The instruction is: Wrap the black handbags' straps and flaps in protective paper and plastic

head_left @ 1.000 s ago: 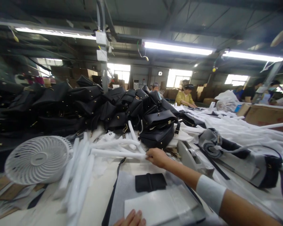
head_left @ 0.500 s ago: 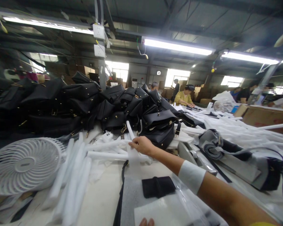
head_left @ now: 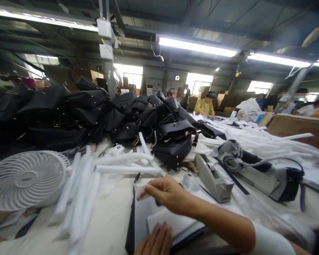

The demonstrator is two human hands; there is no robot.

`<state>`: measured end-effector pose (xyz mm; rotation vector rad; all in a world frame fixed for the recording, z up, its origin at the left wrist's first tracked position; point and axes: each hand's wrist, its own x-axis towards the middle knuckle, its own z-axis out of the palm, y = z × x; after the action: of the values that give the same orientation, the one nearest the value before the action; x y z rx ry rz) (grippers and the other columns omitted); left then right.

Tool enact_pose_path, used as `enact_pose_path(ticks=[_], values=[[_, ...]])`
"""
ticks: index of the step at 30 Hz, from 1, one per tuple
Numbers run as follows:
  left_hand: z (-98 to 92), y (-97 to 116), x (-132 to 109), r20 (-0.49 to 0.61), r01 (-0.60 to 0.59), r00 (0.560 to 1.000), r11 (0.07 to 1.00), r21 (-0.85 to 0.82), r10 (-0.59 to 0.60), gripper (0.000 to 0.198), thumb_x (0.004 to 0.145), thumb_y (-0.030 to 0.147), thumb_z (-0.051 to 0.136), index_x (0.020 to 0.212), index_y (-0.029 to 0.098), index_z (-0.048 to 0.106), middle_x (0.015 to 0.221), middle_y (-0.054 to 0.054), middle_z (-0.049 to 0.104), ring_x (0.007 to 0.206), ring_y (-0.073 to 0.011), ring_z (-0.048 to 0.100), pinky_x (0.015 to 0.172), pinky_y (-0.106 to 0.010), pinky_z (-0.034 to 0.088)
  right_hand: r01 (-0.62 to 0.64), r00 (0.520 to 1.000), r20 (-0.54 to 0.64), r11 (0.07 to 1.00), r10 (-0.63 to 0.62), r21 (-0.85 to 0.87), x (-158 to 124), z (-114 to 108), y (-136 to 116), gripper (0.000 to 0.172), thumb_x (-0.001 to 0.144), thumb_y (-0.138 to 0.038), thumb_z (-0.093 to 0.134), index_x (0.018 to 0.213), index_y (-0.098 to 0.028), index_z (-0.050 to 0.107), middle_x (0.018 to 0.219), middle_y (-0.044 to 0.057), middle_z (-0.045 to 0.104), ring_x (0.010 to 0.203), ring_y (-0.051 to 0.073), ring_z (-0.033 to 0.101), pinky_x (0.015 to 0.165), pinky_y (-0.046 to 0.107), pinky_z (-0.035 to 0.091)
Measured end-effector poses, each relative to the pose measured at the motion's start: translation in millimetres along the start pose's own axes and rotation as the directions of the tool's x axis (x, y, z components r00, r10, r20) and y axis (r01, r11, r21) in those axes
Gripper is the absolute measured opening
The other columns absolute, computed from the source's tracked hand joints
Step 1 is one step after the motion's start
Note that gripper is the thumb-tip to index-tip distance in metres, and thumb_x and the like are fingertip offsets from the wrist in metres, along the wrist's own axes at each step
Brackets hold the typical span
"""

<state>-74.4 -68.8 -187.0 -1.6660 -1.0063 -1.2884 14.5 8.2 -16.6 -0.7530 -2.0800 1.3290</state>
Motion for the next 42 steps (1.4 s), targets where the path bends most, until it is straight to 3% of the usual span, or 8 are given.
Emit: enact_pose_path(ticks=[5,10,16,23,27,32,37,42], values=[[-1.8,8.2,-6.5,-0.020,0.121,0.992,0.989,-0.084,-0.123,0.041,0.102,0.015,0.032,0.108,0.024,0.071,0.081,0.005,0.078,0.080,-0.0088,0.072,0.108,-0.023,0.034,0.011,0.997,-0.076,0.970,0.008,0.242,-11.9,33.2,15.2,0.050,0.090,-0.060,0.053,0.094,-0.017,0.078,0.093,0.007,0.077,0.092,0.022,0.070,0.087,0.032,0.051],[-25.1,1.0,3.8,0.279,0.033,0.960,0.994,-0.106,-0.002,0.044,0.099,0.007,0.031,0.112,0.022,0.070,0.113,0.003,0.075,0.104,-0.0108,0.068,0.107,-0.023,0.034,0.020,0.995,-0.092,0.805,0.043,0.593,39.2,21.5,12.0,0.056,0.079,-0.066,0.064,0.081,-0.011,0.073,0.086,0.009,0.074,0.087,0.021,0.069,0.096,0.040,0.047],[-33.2,-0.9,13.0,0.335,-0.019,0.942,0.998,-0.060,0.038,0.045,0.099,0.008,0.029,0.112,0.022,0.070,0.113,0.004,0.075,0.102,-0.0106,0.069,0.098,-0.022,0.043,-0.061,0.998,0.019,0.718,0.066,0.694,76.4,30.0,9.2,0.059,0.066,-0.070,0.072,0.070,-0.011,0.068,0.072,0.004,0.068,0.076,0.017,0.067,0.097,0.041,0.045],[-33.4,-4.8,12.4,0.354,-0.080,0.930,0.994,-0.072,0.100,0.038,0.099,0.013,0.036,0.118,0.021,0.068,0.117,0.003,0.073,0.103,-0.0120,0.069,0.089,-0.022,0.048,-0.071,0.997,0.052,0.864,0.052,0.499,29.9,23.0,-7.2,0.054,0.087,-0.062,0.057,0.092,-0.011,0.073,0.097,0.011,0.074,0.097,0.022,0.068,0.100,0.042,0.044],[-34.1,1.1,12.3,0.343,0.015,0.939,0.997,-0.070,0.010,0.038,0.100,0.014,0.034,0.116,0.022,0.068,0.115,0.002,0.074,0.105,-0.0110,0.068,0.095,-0.021,0.046,-0.001,1.000,0.013,0.980,-0.002,0.198,-19.2,7.7,-9.8,0.040,0.096,-0.050,0.050,0.102,-0.019,0.075,0.113,0.009,0.072,0.110,0.021,0.064,0.103,0.039,0.043],[-34.4,6.7,4.7,0.321,0.084,0.946,0.994,-0.077,-0.055,0.033,0.101,0.023,0.037,0.102,0.025,0.070,0.091,0.001,0.077,0.089,-0.0119,0.071,0.093,-0.023,0.050,0.102,0.994,-0.026,0.984,-0.107,-0.149,-68.8,16.3,16.4,0.023,0.094,-0.038,0.057,0.100,-0.027,0.076,0.122,0.007,0.063,0.112,0.020,0.059,0.098,0.032,0.045],[-39.2,6.4,4.1,0.381,0.088,0.923,0.994,-0.061,-0.058,0.023,0.098,0.022,0.046,0.104,0.023,0.068,0.086,-0.001,0.075,0.085,-0.0157,0.071,0.088,-0.027,0.053,0.133,0.991,-0.015,0.981,-0.136,-0.143,-91.9,22.3,42.8,0.024,0.096,-0.036,0.053,0.103,-0.027,0.074,0.095,0.005,0.072,0.090,0.018,0.066,0.089,0.028,0.050],[-43.2,6.8,7.4,0.398,0.092,0.916,0.992,-0.083,-0.052,0.023,0.097,0.021,0.047,0.106,0.022,0.068,0.095,-0.004,0.075,0.095,-0.0174,0.069,0.089,-0.029,0.053,0.178,0.979,-0.075,0.976,-0.189,-0.128,-102.6,24.2,53.1,0.021,0.096,-0.027,0.055,0.108,-0.030,0.073,0.102,0.002,0.076,0.098,0.018,0.069,0.104,0.032,0.043]])
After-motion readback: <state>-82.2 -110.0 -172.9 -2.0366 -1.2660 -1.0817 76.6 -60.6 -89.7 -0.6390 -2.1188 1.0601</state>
